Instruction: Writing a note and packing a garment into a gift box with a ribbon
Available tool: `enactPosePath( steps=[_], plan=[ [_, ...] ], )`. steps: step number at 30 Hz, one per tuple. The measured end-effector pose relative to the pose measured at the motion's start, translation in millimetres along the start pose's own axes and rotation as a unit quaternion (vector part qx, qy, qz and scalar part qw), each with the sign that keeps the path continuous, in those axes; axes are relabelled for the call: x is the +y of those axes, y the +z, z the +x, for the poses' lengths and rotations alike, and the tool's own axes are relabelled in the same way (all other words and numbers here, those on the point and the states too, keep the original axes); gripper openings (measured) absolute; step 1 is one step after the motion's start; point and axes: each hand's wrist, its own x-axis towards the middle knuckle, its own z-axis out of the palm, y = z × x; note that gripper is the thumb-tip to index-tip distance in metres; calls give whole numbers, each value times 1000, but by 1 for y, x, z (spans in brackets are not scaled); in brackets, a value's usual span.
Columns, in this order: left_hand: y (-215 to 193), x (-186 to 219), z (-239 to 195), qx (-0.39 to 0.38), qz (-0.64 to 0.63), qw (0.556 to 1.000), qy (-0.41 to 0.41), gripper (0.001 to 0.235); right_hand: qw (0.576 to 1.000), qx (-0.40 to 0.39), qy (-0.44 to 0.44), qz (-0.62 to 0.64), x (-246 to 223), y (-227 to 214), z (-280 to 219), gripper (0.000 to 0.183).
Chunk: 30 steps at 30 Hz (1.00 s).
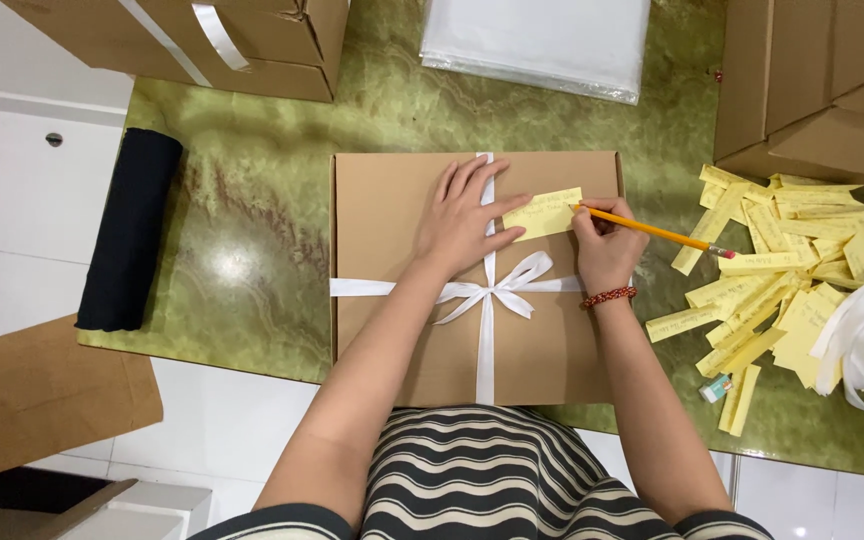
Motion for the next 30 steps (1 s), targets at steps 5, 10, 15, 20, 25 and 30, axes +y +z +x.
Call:
enactPosePath(
  steps=[5,10,15,20,25,30],
  plan=[
    [-3,2,0,-5,-2,1000,-2,42,1000,5,1,7,1,0,0,9],
    [-2,1,0,1,2,1000,-2,41,1000,11,3,7,-3,-2,-1,9],
    [-3,2,1,-3,3,1000,-6,42,1000,22,-12,8,0,-2,1,7],
    [-3,2,0,-6,-1,1000,-3,41,1000,18,-13,3,4,-1,0,7],
    [-2,2,1,12,4,1000,3,41,999,33,-19,-6,1,-1,0,6],
    [-1,0,0,9,0,1000,-1,42,999,29,-17,-31,2,-2,2,6]
  ],
)
